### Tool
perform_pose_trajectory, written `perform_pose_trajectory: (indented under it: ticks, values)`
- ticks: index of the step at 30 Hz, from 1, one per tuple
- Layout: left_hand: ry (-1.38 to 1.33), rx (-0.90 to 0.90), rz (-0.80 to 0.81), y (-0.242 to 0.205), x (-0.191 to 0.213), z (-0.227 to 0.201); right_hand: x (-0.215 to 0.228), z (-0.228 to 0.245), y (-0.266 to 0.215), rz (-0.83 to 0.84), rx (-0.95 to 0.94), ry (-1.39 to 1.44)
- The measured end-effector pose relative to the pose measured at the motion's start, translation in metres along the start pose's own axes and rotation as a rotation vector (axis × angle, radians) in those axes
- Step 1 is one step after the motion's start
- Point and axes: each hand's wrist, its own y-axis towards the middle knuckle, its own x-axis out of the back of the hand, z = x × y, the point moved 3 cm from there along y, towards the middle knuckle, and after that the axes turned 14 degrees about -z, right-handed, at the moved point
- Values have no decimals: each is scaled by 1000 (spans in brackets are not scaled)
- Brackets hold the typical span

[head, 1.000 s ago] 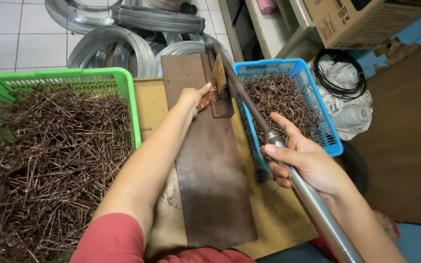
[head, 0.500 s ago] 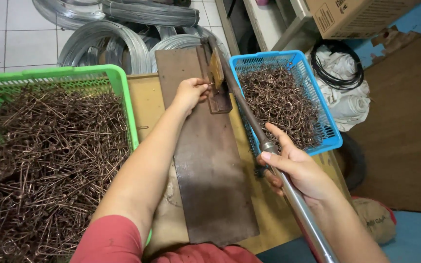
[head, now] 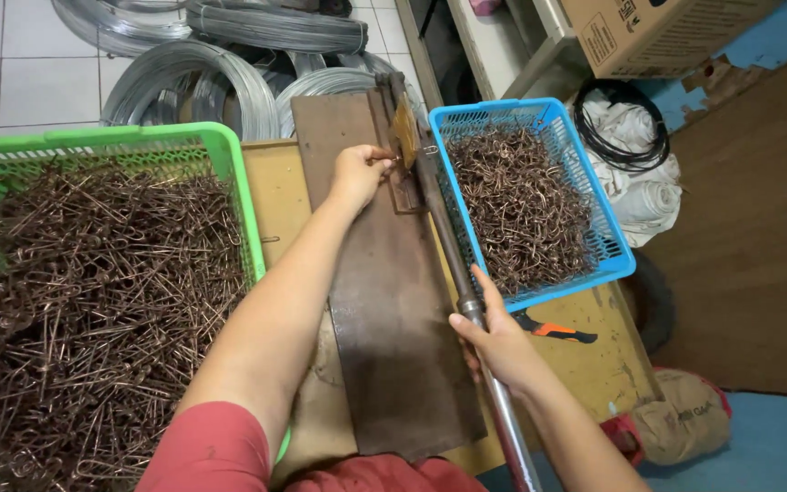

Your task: The person repeatedly picks straight wire pieces from a green basket, places each into a manual bending jig, and pulls a long metal lever to bend the wire. The bent pieces are then dropped into a blue basket. The process is repeated continuously throughout the clip.

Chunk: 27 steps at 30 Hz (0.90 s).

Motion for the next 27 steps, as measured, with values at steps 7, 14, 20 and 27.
perform_pose_trajectory:
  ticks: [7, 14, 20, 27]
  values:
    - [21, 8, 10, 3, -3, 6, -9, 1, -4, -56, -46, -60]
    - [685, -692, -248, -91, -2, -106, -6, -7, 6, -146, -45, -264]
    - [775, -1257, 149, -227, -80, -93, -11, 21, -22, -289, 86, -586]
    - [875, -1205, 300, -219, -96, -55, -16, 3, 3, -196, 205, -834]
